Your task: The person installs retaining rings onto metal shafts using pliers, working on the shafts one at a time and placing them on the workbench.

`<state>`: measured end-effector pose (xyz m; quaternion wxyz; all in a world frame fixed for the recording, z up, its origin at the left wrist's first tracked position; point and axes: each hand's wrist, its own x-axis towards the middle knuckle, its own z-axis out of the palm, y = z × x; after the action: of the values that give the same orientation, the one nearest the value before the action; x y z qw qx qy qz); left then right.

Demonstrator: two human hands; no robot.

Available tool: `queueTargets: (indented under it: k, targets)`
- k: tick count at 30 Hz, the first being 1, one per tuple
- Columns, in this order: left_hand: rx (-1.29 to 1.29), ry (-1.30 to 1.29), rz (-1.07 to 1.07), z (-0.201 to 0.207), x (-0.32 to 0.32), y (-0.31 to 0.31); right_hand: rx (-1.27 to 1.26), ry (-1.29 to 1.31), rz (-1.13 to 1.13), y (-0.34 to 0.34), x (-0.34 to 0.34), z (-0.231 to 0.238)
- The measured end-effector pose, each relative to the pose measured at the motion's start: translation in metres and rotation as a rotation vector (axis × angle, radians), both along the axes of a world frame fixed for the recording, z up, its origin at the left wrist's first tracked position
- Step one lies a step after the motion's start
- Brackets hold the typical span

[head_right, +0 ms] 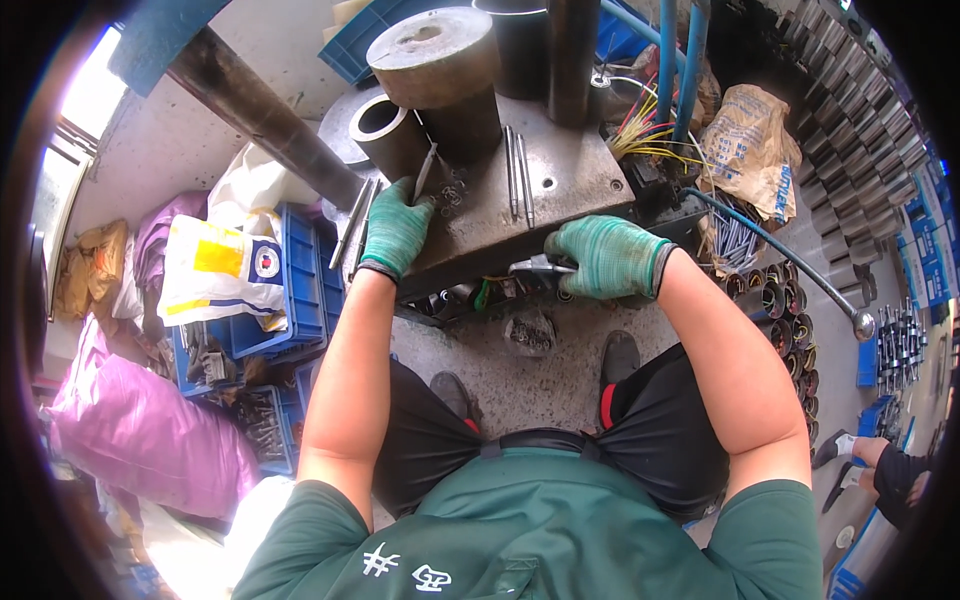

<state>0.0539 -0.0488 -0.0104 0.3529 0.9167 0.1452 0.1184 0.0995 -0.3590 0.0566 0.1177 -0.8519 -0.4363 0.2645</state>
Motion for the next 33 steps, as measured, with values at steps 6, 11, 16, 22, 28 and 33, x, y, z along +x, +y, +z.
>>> queueTargets:
  k: [6, 11, 16, 22, 28, 33]
  targets:
    - [0.125, -0.065, 0.008, 0.0, 0.0, -0.006, 0.712, 0.47, -0.582, 0.007, -0.001, -0.012]
    - [0.188, -0.178, 0.009, -0.003, -0.001, -0.007, 0.99, 1.217, -1.028, 0.021, -0.002, -0.01]
    - [-0.599, 0.085, -0.012, 0.037, -0.017, -0.029, 0.716, 1.171, -0.722, 0.008, -0.008, -0.009]
    - [-1.22, 0.021, -0.002, 0.034, -0.032, -0.044, 0.585, -0.274, -0.313, 0.023, -0.027, 0.003]
    - [-1.365, 0.055, -0.012, 0.022, -0.034, -0.043, 0.501, -0.612, -0.12, 0.022, -0.024, 0.004]
    - [-1.362, 0.039, 0.013, 0.024, -0.038, -0.046, 0.488, -0.66, -0.073, 0.027, -0.024, -0.003]
